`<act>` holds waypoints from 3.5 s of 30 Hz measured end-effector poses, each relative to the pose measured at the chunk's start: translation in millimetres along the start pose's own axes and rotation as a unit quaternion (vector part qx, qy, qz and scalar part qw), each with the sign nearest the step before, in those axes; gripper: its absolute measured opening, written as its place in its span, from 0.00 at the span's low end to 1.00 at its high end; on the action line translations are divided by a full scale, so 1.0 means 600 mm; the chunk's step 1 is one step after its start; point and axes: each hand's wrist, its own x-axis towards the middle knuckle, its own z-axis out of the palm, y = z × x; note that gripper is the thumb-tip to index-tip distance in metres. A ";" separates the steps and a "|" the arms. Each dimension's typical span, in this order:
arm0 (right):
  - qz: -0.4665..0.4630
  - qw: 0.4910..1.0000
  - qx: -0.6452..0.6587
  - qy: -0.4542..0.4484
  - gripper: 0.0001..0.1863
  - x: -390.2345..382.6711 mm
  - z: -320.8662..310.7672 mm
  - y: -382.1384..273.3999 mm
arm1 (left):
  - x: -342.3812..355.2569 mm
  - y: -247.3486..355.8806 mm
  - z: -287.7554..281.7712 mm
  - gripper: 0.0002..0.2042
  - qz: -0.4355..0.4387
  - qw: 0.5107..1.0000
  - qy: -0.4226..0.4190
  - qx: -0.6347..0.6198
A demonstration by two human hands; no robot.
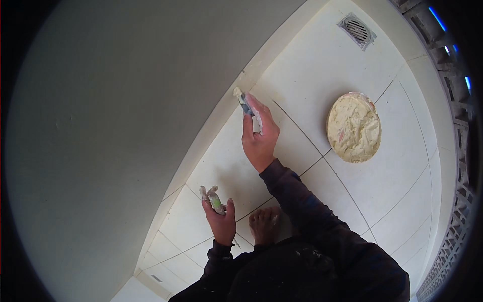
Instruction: The person applies grout to floor tile seams around a drain using a putty knife and then wipes away the excess with a small sponge.
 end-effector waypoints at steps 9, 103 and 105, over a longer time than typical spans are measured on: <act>0.024 0.992 0.005 0.121 0.20 0.033 0.019 0.051 | -0.003 0.016 0.011 0.40 -0.020 1.000 0.003 -0.013; 0.719 0.579 0.343 -0.173 0.07 -0.297 0.197 -0.090 | -0.091 -0.240 -0.204 0.27 -0.003 0.987 0.159 -0.033; 0.729 0.571 0.343 -0.158 0.07 -0.303 0.194 -0.081 | -0.091 -0.244 -0.204 0.28 -0.005 0.987 0.158 -0.030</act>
